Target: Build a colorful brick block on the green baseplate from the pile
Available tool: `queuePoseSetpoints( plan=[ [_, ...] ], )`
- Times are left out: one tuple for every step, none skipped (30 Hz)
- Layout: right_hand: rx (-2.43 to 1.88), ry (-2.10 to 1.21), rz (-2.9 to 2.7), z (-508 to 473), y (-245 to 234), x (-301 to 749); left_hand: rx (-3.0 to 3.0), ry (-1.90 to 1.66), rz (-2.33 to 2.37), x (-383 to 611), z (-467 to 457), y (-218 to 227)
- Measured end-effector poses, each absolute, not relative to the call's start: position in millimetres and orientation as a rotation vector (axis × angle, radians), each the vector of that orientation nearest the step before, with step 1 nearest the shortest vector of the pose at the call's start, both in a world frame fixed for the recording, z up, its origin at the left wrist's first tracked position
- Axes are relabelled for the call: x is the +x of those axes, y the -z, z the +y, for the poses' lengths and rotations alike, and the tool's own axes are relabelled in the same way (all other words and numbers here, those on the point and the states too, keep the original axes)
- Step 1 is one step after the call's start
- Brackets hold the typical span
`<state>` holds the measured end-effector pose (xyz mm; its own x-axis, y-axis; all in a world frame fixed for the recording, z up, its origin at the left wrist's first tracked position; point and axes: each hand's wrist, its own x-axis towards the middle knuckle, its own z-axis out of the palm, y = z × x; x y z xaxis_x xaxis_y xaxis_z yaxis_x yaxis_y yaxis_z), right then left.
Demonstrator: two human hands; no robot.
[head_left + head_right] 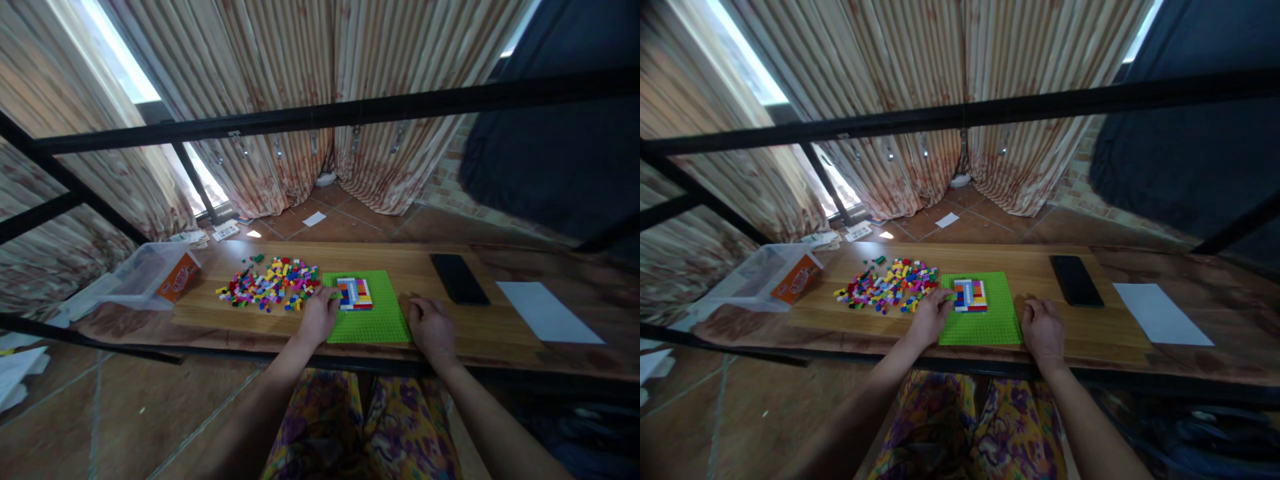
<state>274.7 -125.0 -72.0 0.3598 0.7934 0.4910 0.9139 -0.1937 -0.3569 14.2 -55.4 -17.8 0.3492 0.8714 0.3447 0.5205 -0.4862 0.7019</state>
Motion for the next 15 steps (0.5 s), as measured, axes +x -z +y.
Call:
queuePoseSetpoints(
  plan=[
    [-2.034, 0.255, -1.467, -125, 72, 274, 2.138, -0.979, 1.197, 18, -54, 18],
    [-2.039, 0.249, -1.46, -125, 71, 274, 2.135, -0.979, 1.183, 22, -53, 18],
    [-2.043, 0.243, -1.455, -125, 71, 273, 2.134, -0.977, 1.172, 24, -51, 19],
    [-2.047, 0.239, -1.448, -125, 70, 273, 2.138, -0.972, 1.166, 27, -49, 19],
    [-2.048, 0.236, -1.443, -125, 70, 272, 2.144, -0.963, 1.165, 28, -48, 19],
    [-2.047, 0.233, -1.442, -125, 70, 272, 2.152, -0.952, 1.17, 29, -46, 19],
    [-2.045, 0.229, -1.442, -125, 69, 272, 2.161, -0.937, 1.18, 31, -44, 19],
    [-2.043, 0.224, -1.441, -125, 69, 272, 2.17, -0.921, 1.195, 31, -43, 19],
    [-2.041, 0.219, -1.438, -125, 69, 271, 2.175, -0.906, 1.214, 32, -42, 19],
    [-2.038, 0.215, -1.436, -125, 69, 271, 2.175, -0.894, 1.234, 32, -41, 19],
    [-2.035, 0.212, -1.434, -125, 69, 271, 2.169, -0.889, 1.254, 33, -41, 19],
    [-2.032, 0.21, -1.433, -125, 69, 271, 2.16, -0.891, 1.27, 33, -41, 19],
    [-2.031, 0.21, -1.433, -125, 69, 271, 2.15, -0.898, 1.282, 34, -41, 20],
    [-2.031, 0.212, -1.432, -125, 69, 271, 2.139, -0.908, 1.293, 34, -41, 21],
    [-2.031, 0.216, -1.432, -125, 68, 271, 2.129, -0.92, 1.304, 35, -42, 23]
  ],
)
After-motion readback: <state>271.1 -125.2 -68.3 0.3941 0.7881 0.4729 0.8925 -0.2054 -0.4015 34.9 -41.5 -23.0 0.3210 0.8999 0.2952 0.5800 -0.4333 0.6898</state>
